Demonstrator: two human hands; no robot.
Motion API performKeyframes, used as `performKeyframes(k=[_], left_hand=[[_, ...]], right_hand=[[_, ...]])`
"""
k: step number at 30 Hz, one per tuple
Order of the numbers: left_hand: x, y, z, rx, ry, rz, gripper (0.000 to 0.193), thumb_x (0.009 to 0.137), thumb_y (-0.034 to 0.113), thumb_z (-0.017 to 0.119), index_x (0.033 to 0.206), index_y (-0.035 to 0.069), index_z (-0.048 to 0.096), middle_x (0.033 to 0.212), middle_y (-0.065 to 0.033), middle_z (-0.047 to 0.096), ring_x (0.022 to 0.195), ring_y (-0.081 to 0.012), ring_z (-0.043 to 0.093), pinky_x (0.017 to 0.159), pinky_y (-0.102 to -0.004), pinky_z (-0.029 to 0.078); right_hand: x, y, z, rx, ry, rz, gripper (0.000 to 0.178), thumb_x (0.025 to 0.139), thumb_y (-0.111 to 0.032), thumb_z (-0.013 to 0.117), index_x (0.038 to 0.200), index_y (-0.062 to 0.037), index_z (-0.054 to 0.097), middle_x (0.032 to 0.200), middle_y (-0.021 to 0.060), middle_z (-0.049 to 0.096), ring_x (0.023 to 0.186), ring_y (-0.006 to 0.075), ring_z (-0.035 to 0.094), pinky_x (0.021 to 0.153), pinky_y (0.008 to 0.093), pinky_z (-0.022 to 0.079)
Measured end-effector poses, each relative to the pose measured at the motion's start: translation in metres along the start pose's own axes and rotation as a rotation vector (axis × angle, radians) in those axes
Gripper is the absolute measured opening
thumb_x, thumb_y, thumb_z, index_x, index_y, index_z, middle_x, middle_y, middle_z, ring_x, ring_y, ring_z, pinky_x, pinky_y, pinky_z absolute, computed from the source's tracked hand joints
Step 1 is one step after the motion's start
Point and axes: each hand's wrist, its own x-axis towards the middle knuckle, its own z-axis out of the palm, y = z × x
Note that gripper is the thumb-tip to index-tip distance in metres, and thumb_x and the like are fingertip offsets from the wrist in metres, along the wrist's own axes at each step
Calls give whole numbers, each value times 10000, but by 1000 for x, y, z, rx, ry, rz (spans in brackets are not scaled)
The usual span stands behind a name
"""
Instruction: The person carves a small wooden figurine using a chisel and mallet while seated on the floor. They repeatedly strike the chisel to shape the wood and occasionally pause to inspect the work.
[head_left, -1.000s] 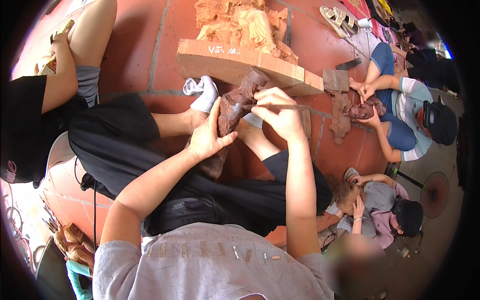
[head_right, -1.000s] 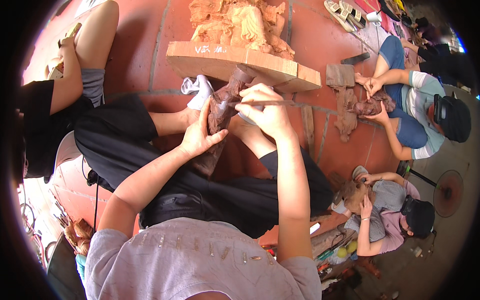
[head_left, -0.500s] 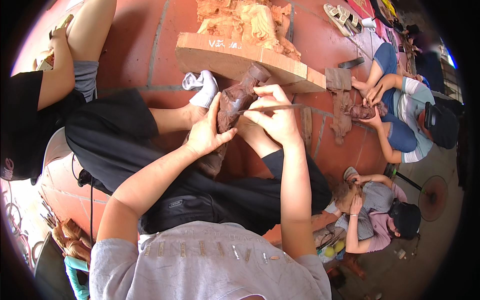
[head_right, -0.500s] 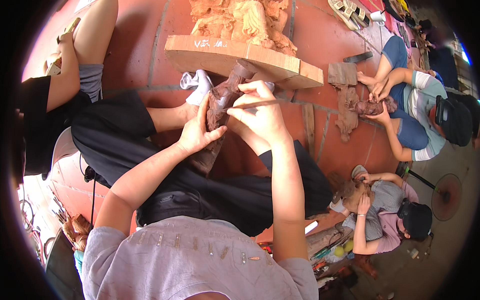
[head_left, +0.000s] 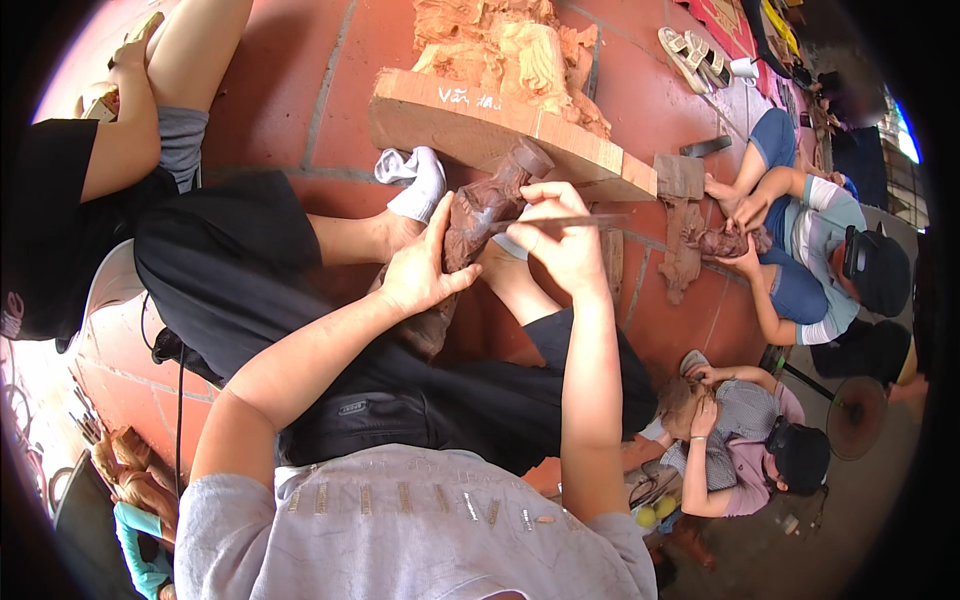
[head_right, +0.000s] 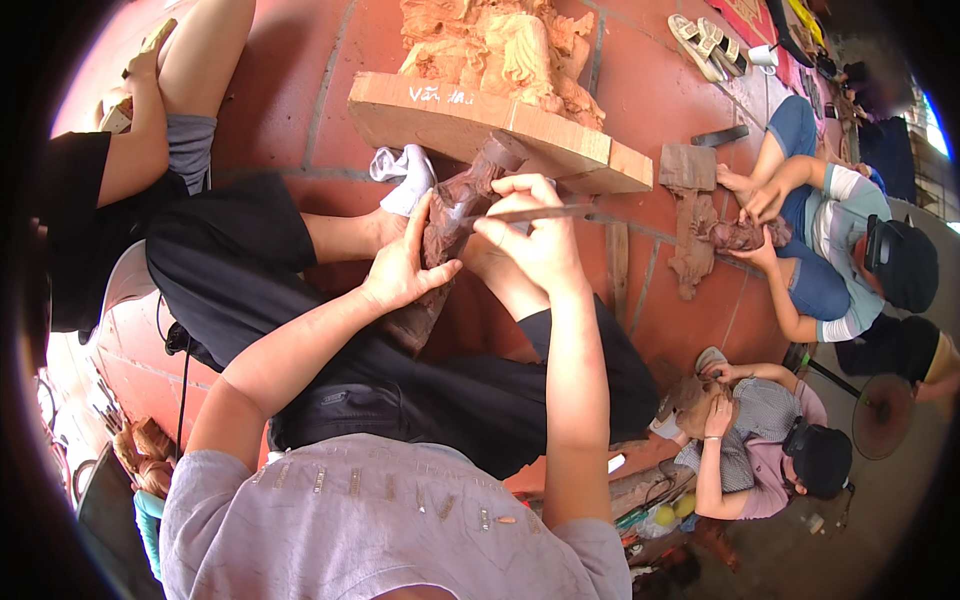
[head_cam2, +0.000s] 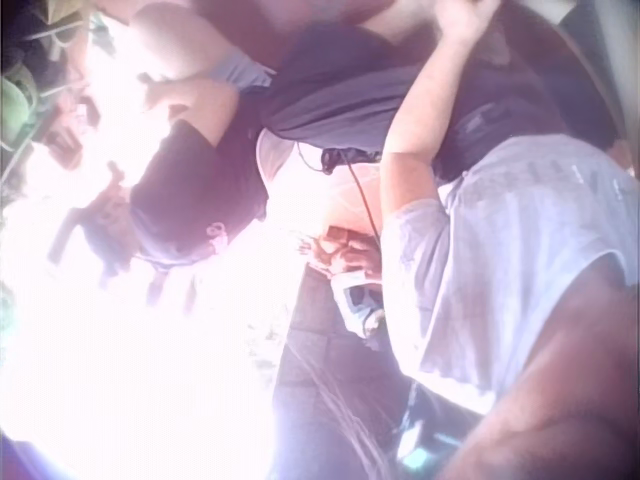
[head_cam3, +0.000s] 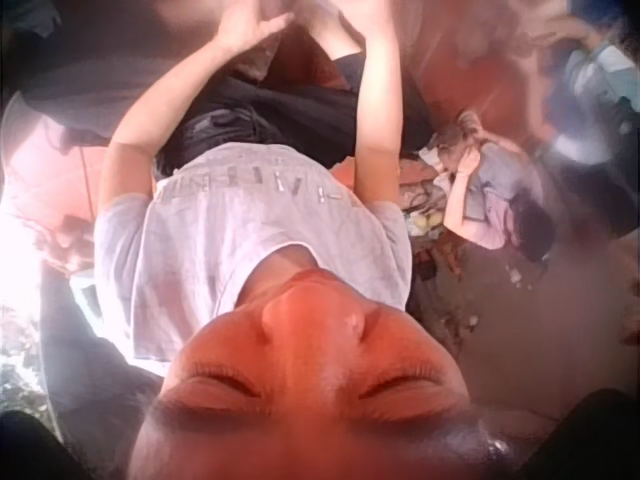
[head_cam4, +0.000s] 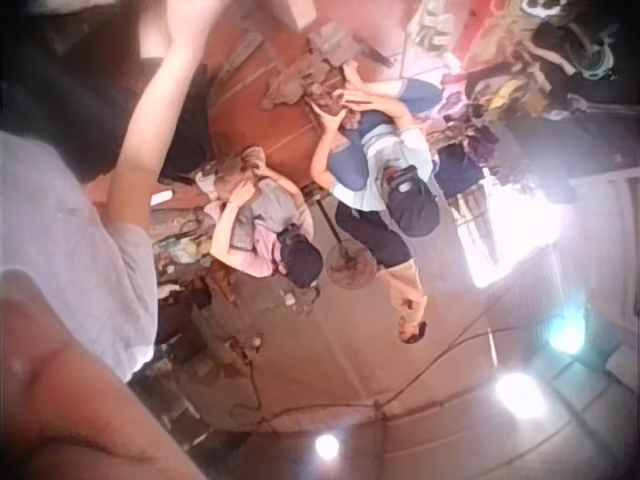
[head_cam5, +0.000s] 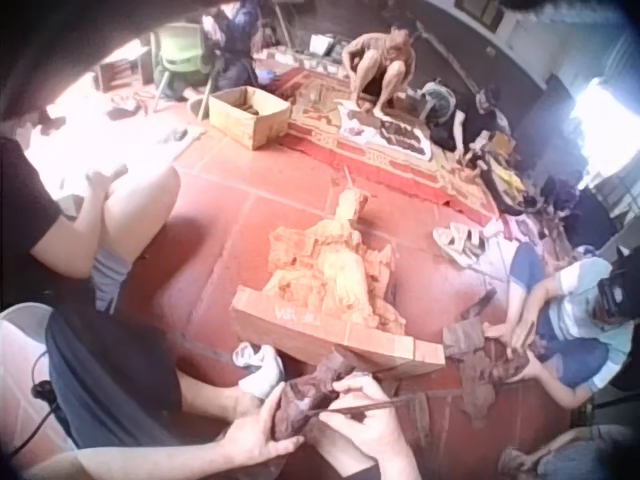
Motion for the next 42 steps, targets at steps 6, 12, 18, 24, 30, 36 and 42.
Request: performKeyframes(k=[6,12,18,24,30,36,42], left_hand=[[1,-2,0,-41,9,8,1067,746,443,704,1504,133,19,1293,-259,510,1094,-416,570,905,-440,482],[-1,3,1,25,-13,-18,1076,745,441,703,1503,121,9,1294,-261,510,1083,-411,578,894,-439,487],[0,-3,4,2,17,14,1070,745,430,703,1503,130,10,1295,-260,510,1083,-414,577,894,-441,487],[1,-1,1,-12,-6,-23,1073,744,435,705,1503,135,8,1279,-265,520,1058,-417,589,890,-444,490],[0,-3,5,24,24,23,1069,750,436,702,1504,143,4,1280,-262,523,1062,-418,589,899,-441,489],[1,1,-1,-28,-34,-57,1078,742,448,706,1505,148,6,1295,-261,510,1092,-416,572,906,-450,483],[0,-1,1,-29,3,0,1079,739,444,708,1503,137,11,1293,-255,513,1098,-422,566,918,-445,475]], right_hand=[[6,3,-3,-46,4,30,136,713,-97,781,810,-42,703,1002,100,637,946,215,606,835,351,487],[-7,1,6,-60,-9,-9,148,693,-100,803,803,-63,712,1038,92,629,1018,211,579,874,364,478],[-5,5,2,86,38,-5,134,701,-69,791,811,-62,714,1044,84,632,1035,211,593,894,355,478],[2,0,-1,-167,15,-101,120,717,-84,784,802,-43,709,1025,86,638,951,218,616,832,345,495],[-8,-5,11,-124,56,-114,122,717,-74,781,804,-42,702,1030,97,652,937,205,620,834,347,492],[6,-2,1,-40,102,-6,134,713,-88,782,811,-34,708,1008,102,674,940,228,629,804,357,501],[5,-8,4,-170,5,-111,125,711,-90,785,802,-50,710,1023,83,641,960,211,602,845,349,482]])
